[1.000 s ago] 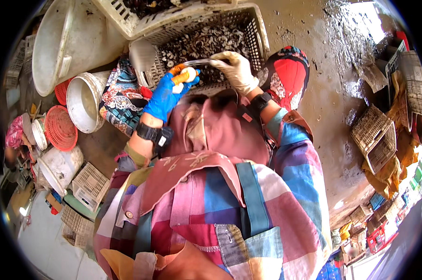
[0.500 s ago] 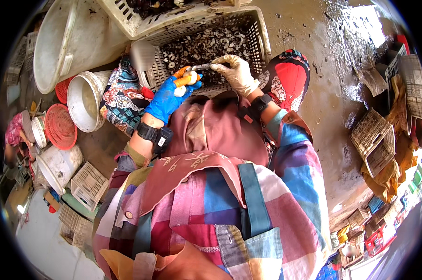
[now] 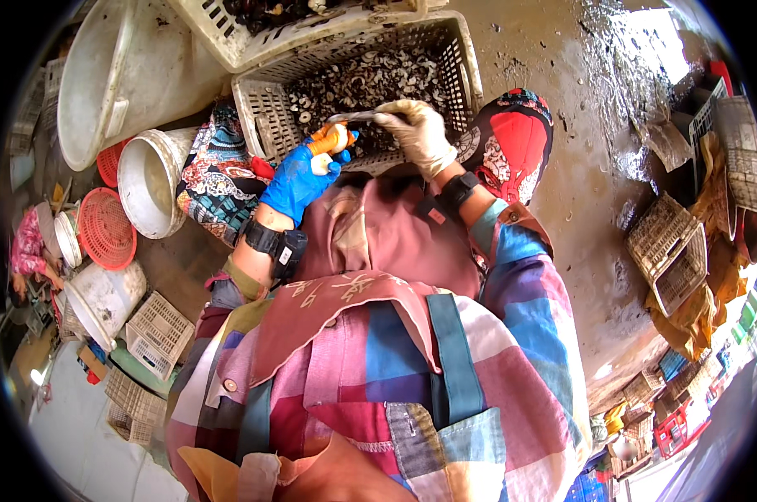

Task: The person shucks shellfish using a small tool, prying open the shells and placing the extracted meat into a small container.

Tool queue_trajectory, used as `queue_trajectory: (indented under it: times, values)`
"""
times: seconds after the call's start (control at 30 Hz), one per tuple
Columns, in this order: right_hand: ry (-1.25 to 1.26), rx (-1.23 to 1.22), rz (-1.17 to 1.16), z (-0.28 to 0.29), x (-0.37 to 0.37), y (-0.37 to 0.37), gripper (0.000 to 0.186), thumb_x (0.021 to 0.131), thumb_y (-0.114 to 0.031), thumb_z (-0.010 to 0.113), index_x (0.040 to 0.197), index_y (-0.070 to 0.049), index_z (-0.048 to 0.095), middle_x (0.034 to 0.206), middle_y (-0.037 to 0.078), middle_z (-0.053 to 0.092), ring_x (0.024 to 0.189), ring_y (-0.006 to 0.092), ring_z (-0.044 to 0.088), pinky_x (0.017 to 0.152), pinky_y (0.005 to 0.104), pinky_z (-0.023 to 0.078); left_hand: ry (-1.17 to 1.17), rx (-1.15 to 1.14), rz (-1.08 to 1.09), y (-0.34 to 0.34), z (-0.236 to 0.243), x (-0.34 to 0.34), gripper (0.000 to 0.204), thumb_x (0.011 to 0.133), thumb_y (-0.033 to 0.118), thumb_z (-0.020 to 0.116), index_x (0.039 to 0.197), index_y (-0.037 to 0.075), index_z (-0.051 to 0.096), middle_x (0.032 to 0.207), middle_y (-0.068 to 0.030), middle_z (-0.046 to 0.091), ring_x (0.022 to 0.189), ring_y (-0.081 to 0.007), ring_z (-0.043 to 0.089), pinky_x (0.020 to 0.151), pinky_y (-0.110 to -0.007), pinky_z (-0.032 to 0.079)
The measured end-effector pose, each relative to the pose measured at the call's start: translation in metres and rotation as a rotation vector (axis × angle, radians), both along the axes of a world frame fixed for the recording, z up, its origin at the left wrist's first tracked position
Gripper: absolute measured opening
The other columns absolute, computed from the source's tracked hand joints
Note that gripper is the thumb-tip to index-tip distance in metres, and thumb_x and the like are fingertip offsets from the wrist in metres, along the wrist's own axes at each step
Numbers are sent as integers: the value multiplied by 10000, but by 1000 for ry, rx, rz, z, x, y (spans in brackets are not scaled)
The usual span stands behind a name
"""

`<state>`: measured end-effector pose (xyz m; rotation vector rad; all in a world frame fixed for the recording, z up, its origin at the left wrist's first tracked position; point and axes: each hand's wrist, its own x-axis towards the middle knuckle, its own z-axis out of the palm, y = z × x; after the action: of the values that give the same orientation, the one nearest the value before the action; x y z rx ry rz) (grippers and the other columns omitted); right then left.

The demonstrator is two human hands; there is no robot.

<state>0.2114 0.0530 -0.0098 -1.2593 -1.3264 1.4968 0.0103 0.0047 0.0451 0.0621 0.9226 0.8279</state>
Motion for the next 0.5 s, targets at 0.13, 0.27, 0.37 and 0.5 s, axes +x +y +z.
queue_trajectory:
  times: [0.13,0.27,0.37,0.5]
  values:
    - [154,-143,17,14,1,0,146,783,-72,675,905,4,650,853,46,647,776,97,581,730,232,471,-7,102,47,-3,-11,2,249,836,93,585,1081,50,565,989,-63,626,897,-155,599,765,-260,489]
    - [59,-130,39,14,-3,-3,140,789,-61,667,915,-4,650,868,40,650,798,95,583,745,230,467,22,147,-12,1,-7,0,262,845,139,590,1097,80,557,984,-59,631,830,-156,612,598,-203,446]
    - [61,-135,6,12,7,2,148,794,-59,663,928,1,646,876,40,649,800,91,578,747,227,466,139,208,-47,2,0,2,256,840,130,597,1090,89,558,968,-40,631,791,-122,599,569,-189,416]
    - [242,-186,26,28,-14,-10,155,795,-70,665,932,2,653,884,45,649,801,95,582,736,226,470,374,358,-34,1,-4,8,433,816,46,604,1230,68,481,954,-45,624,800,-109,587,636,-212,468]
